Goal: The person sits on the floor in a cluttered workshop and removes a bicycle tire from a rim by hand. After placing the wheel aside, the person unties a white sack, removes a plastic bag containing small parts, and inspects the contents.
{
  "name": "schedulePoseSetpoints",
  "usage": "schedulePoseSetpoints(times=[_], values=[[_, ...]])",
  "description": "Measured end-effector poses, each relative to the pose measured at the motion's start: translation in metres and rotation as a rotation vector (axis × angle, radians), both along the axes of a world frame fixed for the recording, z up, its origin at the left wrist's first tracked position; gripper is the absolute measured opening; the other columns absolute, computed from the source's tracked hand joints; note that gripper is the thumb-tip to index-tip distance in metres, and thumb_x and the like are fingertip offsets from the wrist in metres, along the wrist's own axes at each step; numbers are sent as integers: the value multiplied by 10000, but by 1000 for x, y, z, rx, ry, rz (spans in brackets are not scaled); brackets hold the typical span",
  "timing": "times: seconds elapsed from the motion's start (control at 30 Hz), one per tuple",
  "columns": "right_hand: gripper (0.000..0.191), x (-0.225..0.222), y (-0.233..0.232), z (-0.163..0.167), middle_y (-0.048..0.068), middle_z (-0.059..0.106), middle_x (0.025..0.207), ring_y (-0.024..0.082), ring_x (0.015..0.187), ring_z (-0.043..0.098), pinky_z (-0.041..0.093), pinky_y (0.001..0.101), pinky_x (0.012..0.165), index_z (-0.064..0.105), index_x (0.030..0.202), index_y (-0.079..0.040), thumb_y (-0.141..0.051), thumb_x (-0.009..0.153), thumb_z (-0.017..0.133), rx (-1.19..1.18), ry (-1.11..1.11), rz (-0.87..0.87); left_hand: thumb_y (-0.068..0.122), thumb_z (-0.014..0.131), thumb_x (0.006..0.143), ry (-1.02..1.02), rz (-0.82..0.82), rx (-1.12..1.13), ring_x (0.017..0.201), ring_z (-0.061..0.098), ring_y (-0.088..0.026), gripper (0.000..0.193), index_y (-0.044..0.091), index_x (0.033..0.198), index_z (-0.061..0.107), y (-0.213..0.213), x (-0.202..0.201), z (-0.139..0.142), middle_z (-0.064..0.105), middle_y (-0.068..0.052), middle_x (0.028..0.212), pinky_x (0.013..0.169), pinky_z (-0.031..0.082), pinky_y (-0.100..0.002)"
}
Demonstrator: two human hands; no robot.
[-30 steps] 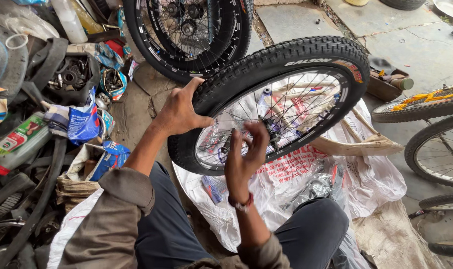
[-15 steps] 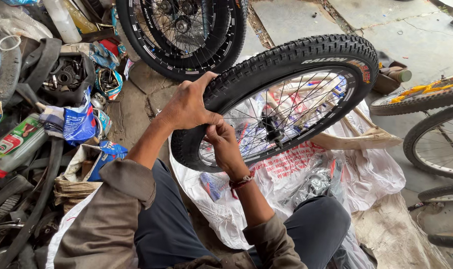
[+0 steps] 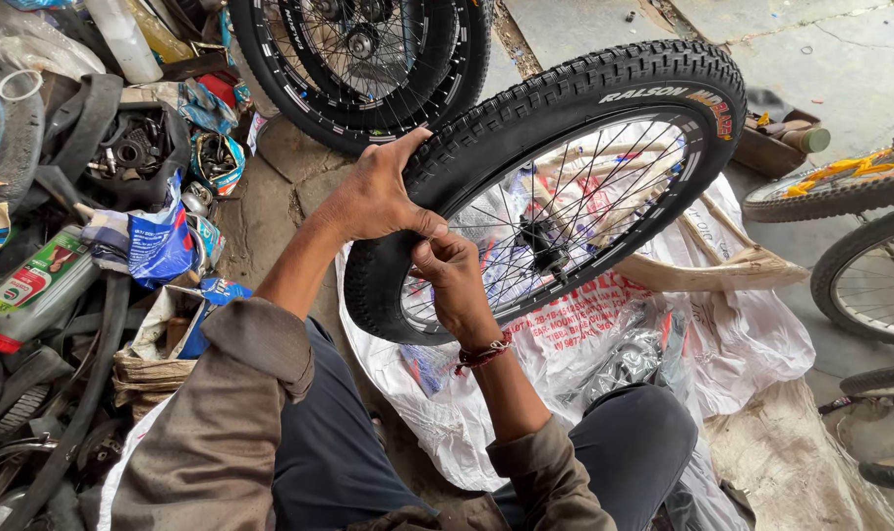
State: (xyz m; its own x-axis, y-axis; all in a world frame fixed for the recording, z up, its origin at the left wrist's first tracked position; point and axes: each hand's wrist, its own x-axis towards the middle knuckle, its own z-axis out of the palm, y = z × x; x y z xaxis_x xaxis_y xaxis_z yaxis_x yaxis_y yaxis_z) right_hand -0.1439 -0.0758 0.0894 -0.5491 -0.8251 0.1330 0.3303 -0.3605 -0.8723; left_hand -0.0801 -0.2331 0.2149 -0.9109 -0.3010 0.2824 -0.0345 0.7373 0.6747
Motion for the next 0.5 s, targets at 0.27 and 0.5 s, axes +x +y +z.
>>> schedulePoseSetpoints(times=[0.27,0.5], values=[[364,11,5,9,-55,587,781,42,708,498,418,234,677,702,987,-5,-341,930,829,-77,-34,-76,458,1001,532,112,-243,224,1139,672,-187,1200,-131,1435,474,-2,-7,2,691,-145,1255,1021,539,-302],[361,35,16,16,-23,719,927,64,830,637,516,238,790,692,1062,-16,-308,871,784,-81,-101,-145,192,1005,623,18,-610,811,1063,655,-113,891,-54,1384,612,-1,-12,3,732,-45,1186,974,547,-276]])
